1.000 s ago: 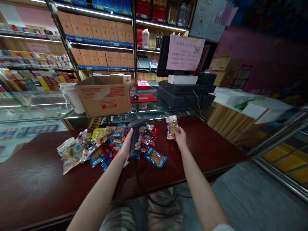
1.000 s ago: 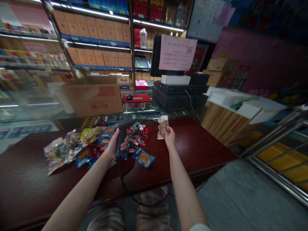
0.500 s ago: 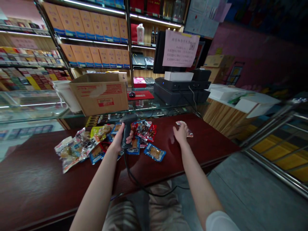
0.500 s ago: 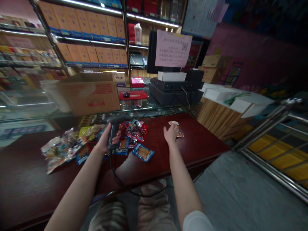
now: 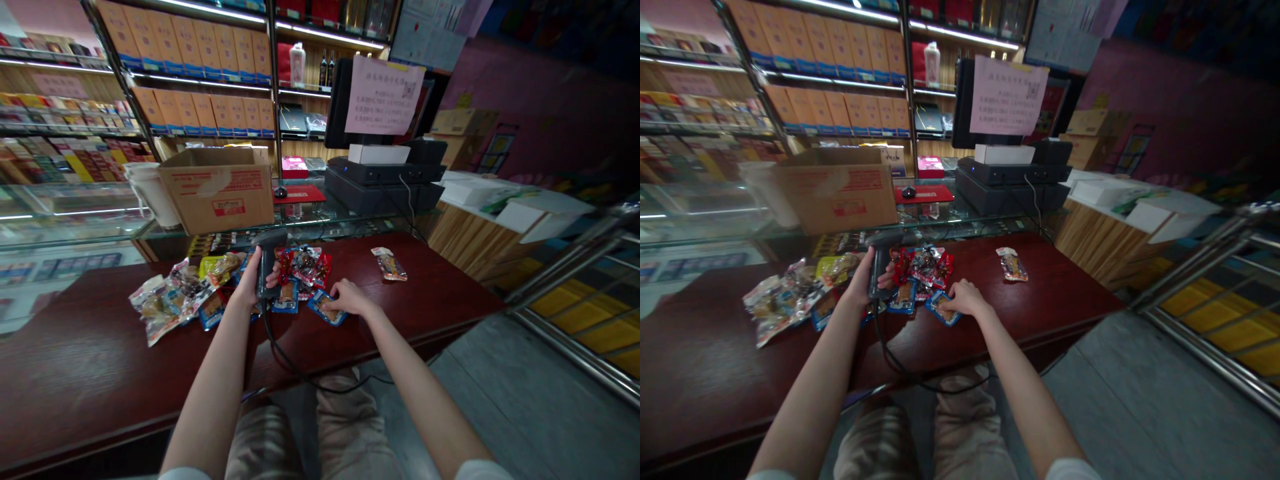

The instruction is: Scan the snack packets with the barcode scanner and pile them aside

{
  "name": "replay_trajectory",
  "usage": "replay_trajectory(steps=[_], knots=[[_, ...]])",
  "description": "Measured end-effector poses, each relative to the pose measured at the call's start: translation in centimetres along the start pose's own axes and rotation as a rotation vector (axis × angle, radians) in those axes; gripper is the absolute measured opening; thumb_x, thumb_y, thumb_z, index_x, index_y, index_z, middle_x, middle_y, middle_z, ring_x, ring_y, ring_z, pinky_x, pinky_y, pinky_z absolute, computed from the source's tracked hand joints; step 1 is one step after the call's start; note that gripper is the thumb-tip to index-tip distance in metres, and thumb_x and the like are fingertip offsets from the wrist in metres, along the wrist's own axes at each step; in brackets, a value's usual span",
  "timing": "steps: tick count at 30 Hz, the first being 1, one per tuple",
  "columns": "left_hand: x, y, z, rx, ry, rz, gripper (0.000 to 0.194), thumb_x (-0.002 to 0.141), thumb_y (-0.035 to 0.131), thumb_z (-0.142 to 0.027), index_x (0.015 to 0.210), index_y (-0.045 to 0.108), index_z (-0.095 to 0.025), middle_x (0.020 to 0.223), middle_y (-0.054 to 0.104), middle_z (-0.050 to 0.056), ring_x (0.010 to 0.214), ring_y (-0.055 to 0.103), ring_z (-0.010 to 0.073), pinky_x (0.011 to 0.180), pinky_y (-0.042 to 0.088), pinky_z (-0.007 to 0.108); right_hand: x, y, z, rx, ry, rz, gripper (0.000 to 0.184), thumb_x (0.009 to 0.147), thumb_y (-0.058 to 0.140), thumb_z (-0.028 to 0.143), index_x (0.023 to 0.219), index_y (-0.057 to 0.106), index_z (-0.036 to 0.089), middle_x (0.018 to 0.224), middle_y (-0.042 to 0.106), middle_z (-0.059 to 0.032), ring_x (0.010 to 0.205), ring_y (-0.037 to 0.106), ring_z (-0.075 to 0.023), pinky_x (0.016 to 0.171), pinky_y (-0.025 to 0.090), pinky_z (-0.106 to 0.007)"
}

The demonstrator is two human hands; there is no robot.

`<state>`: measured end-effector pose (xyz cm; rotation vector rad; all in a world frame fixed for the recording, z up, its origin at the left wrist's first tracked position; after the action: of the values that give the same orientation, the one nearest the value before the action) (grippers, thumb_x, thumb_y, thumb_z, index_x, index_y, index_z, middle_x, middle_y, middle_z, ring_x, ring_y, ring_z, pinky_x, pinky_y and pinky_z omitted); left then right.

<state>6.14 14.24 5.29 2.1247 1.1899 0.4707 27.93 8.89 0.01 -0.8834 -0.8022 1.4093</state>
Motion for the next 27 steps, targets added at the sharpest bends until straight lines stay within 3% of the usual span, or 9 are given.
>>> replay_trajectory(steps=[4,9,14,19,27], knots=[[0.2,-0.2,0.4,-0.003,-0.019,0.015,0.045,0.095,0.043,-0.054,0.091,0.057,-0.012,0.060,0.051,-0.001,0.036,0.037,0.0035,0.030,0.031,0.013,1.3,-0.3,0.0,0.095,-0.006,-0.039,0.032,0.053,0.086,0.034,0.073,0.064,0.022,0.087,0.063,-0.0053,0.087,0.062,-0.0245,0.075,0.045,-0.031],[0.4,0.0,1.1,0.020,-0.061,0.020,0.044,0.092,0.048,-0.056,0.093,0.056,-0.013,0.061,0.051,-0.001,0.036,0.038,0.0038,0.030,0.031,0.013,3.9,-2.2,-1.9,0.411,0.014,-0.112,0.029,0.052,0.078,0.017,0.066,0.053,0.021,0.066,0.057,0.0048,0.064,0.055,-0.0154,0.062,0.043,-0.027],[0.5,0.5,2.0,0.058,-0.095,0.032,0.044,0.090,0.051,-0.057,0.094,0.055,-0.013,0.059,0.051,-0.002,0.035,0.037,0.0039,0.030,0.030,0.014,6.5,-5.1,-5.0,0.926,0.010,-0.323,0.034,0.055,0.078,0.033,0.075,0.054,0.020,0.070,0.061,0.0047,0.066,0.059,-0.0152,0.066,0.049,-0.029],[0.3,1.5,3.4,0.135,-0.153,0.090,0.047,0.087,0.053,-0.060,0.093,0.056,-0.013,0.055,0.049,-0.004,0.035,0.037,0.0049,0.031,0.031,0.015,7.8,-4.4,-7.5,1.418,0.024,-0.500,0.046,0.051,0.083,0.038,0.084,0.056,0.021,0.077,0.067,0.0017,0.074,0.066,-0.0177,0.076,0.054,-0.036],[-0.1,3.4,5.8,0.273,-0.184,0.124,0.053,0.082,0.057,-0.065,0.094,0.057,-0.014,0.062,0.057,-0.001,0.036,0.036,0.0044,0.032,0.031,0.017,7.6,-3.0,-5.6,1.490,-0.094,-0.445,0.042,0.059,0.080,0.042,0.090,0.058,0.025,0.087,0.069,0.0003,0.084,0.068,-0.0199,0.083,0.056,-0.040]])
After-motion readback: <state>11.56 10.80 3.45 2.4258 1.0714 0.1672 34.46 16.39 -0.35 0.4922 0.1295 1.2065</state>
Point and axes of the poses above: each hand's wrist, its own x-axis towards the middle knuckle, its own y-axis out of the palm, z = x × y, the point moved 8 cm from there along x, towards the middle knuckle
